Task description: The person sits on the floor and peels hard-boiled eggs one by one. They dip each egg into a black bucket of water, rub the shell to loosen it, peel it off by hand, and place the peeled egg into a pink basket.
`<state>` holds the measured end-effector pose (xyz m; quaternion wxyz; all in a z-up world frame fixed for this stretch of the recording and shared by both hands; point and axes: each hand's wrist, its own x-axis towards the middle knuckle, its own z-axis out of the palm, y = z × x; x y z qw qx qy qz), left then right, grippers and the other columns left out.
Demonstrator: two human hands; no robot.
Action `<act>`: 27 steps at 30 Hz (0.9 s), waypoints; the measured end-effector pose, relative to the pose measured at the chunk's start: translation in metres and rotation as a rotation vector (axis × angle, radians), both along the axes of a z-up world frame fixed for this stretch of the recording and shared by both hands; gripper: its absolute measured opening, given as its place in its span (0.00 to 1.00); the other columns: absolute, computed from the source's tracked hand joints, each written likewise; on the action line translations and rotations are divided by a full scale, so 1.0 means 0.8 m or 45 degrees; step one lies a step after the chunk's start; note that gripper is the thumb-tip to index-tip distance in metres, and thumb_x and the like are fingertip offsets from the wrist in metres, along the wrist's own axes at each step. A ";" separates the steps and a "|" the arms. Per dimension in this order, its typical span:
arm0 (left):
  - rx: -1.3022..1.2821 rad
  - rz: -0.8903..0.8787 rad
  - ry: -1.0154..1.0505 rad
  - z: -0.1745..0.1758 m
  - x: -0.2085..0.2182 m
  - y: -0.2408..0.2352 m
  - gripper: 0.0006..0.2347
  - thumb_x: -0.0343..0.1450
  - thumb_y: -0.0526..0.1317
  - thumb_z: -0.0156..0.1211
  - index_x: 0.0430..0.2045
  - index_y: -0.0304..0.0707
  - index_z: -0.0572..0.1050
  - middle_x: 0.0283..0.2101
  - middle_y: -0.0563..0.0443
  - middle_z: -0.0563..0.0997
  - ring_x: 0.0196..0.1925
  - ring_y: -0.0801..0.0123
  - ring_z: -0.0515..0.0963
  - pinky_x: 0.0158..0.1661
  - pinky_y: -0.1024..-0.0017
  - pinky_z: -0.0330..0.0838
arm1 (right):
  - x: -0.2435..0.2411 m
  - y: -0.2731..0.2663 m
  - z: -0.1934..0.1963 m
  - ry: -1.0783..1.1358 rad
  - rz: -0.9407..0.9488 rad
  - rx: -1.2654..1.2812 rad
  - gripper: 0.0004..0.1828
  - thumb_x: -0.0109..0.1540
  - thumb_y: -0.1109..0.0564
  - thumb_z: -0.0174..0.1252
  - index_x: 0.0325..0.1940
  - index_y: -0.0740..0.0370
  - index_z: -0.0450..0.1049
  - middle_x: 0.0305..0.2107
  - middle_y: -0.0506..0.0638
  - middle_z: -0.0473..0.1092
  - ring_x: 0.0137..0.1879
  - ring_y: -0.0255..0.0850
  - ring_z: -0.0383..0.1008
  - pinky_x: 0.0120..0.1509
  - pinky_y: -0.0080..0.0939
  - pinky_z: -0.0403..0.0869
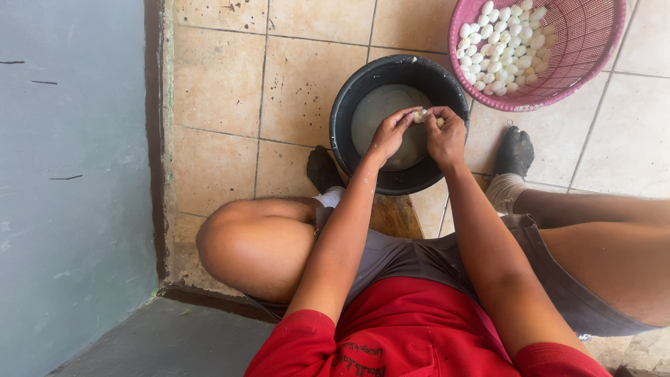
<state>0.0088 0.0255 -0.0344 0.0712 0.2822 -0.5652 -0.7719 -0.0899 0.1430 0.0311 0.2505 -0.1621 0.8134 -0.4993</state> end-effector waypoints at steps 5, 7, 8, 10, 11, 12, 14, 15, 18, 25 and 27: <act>0.048 0.018 -0.017 0.010 -0.006 0.007 0.17 0.80 0.47 0.49 0.59 0.38 0.73 0.57 0.50 0.79 0.63 0.71 0.75 0.63 0.72 0.66 | 0.000 -0.001 -0.023 -0.487 -0.066 -0.302 0.08 0.69 0.56 0.58 0.45 0.64 0.76 0.28 0.43 0.72 0.29 0.27 0.68 0.34 0.28 0.69; 0.098 0.074 0.001 0.011 -0.006 0.008 0.16 0.80 0.46 0.51 0.57 0.36 0.75 0.56 0.48 0.80 0.61 0.68 0.77 0.63 0.69 0.68 | -0.002 0.000 -0.033 -0.564 -0.135 -0.366 0.07 0.69 0.56 0.58 0.44 0.63 0.75 0.30 0.43 0.72 0.30 0.27 0.67 0.34 0.28 0.69; 0.101 0.074 -0.001 0.012 -0.006 0.007 0.17 0.80 0.46 0.51 0.57 0.36 0.75 0.55 0.49 0.80 0.60 0.67 0.77 0.62 0.69 0.67 | -0.004 0.000 -0.037 -0.601 -0.171 -0.400 0.07 0.69 0.56 0.58 0.44 0.63 0.74 0.31 0.43 0.72 0.30 0.27 0.67 0.34 0.28 0.69; 0.107 0.074 -0.008 0.014 -0.004 0.004 0.17 0.79 0.46 0.52 0.58 0.36 0.76 0.54 0.50 0.80 0.59 0.67 0.76 0.62 0.69 0.66 | -0.008 -0.001 -0.044 -0.562 -0.217 -0.415 0.06 0.69 0.57 0.57 0.43 0.63 0.74 0.32 0.43 0.72 0.32 0.27 0.68 0.35 0.28 0.70; 0.112 0.074 0.001 0.015 -0.003 0.004 0.16 0.80 0.46 0.51 0.57 0.37 0.76 0.55 0.50 0.80 0.60 0.68 0.75 0.63 0.69 0.65 | -0.008 -0.001 -0.046 -0.544 -0.240 -0.422 0.06 0.69 0.57 0.57 0.43 0.63 0.74 0.32 0.44 0.72 0.32 0.27 0.69 0.35 0.28 0.70; 0.116 0.074 0.011 0.017 -0.003 0.002 0.16 0.80 0.46 0.51 0.57 0.38 0.76 0.55 0.51 0.80 0.61 0.69 0.75 0.65 0.68 0.64 | -0.008 -0.002 -0.047 -0.538 -0.259 -0.420 0.06 0.69 0.57 0.57 0.43 0.63 0.74 0.31 0.43 0.72 0.32 0.27 0.69 0.35 0.28 0.70; 0.159 0.063 -0.053 0.021 -0.002 0.001 0.15 0.80 0.47 0.50 0.57 0.42 0.76 0.56 0.53 0.79 0.62 0.70 0.74 0.64 0.65 0.62 | -0.007 -0.004 -0.045 -0.524 -0.299 -0.415 0.06 0.70 0.57 0.57 0.43 0.63 0.73 0.30 0.43 0.71 0.31 0.27 0.68 0.34 0.28 0.69; 0.199 0.050 -0.128 0.023 -0.002 0.000 0.15 0.80 0.47 0.50 0.57 0.44 0.75 0.55 0.54 0.79 0.62 0.70 0.74 0.62 0.63 0.62 | -0.006 -0.004 -0.042 -0.502 -0.317 -0.373 0.07 0.69 0.56 0.57 0.42 0.62 0.73 0.29 0.43 0.71 0.30 0.28 0.67 0.33 0.29 0.68; 0.304 0.071 -0.075 0.027 -0.002 0.001 0.14 0.80 0.47 0.50 0.57 0.49 0.75 0.56 0.56 0.78 0.62 0.70 0.75 0.61 0.58 0.63 | 0.001 -0.004 -0.033 -0.311 -0.327 -0.205 0.08 0.69 0.55 0.58 0.42 0.63 0.74 0.27 0.46 0.71 0.29 0.31 0.67 0.33 0.34 0.67; 0.307 0.166 0.013 0.029 -0.003 -0.002 0.15 0.80 0.48 0.49 0.60 0.50 0.73 0.59 0.55 0.76 0.65 0.70 0.74 0.62 0.60 0.64 | 0.008 -0.004 -0.023 0.289 -0.271 0.009 0.10 0.70 0.55 0.59 0.41 0.67 0.76 0.31 0.55 0.76 0.36 0.42 0.76 0.44 0.42 0.73; 0.362 0.223 0.027 0.029 -0.003 -0.006 0.15 0.80 0.48 0.50 0.60 0.50 0.72 0.60 0.55 0.76 0.65 0.69 0.74 0.62 0.60 0.65 | 0.007 -0.005 -0.018 0.356 -0.239 -0.022 0.08 0.70 0.57 0.59 0.43 0.65 0.77 0.33 0.55 0.77 0.38 0.44 0.77 0.46 0.42 0.73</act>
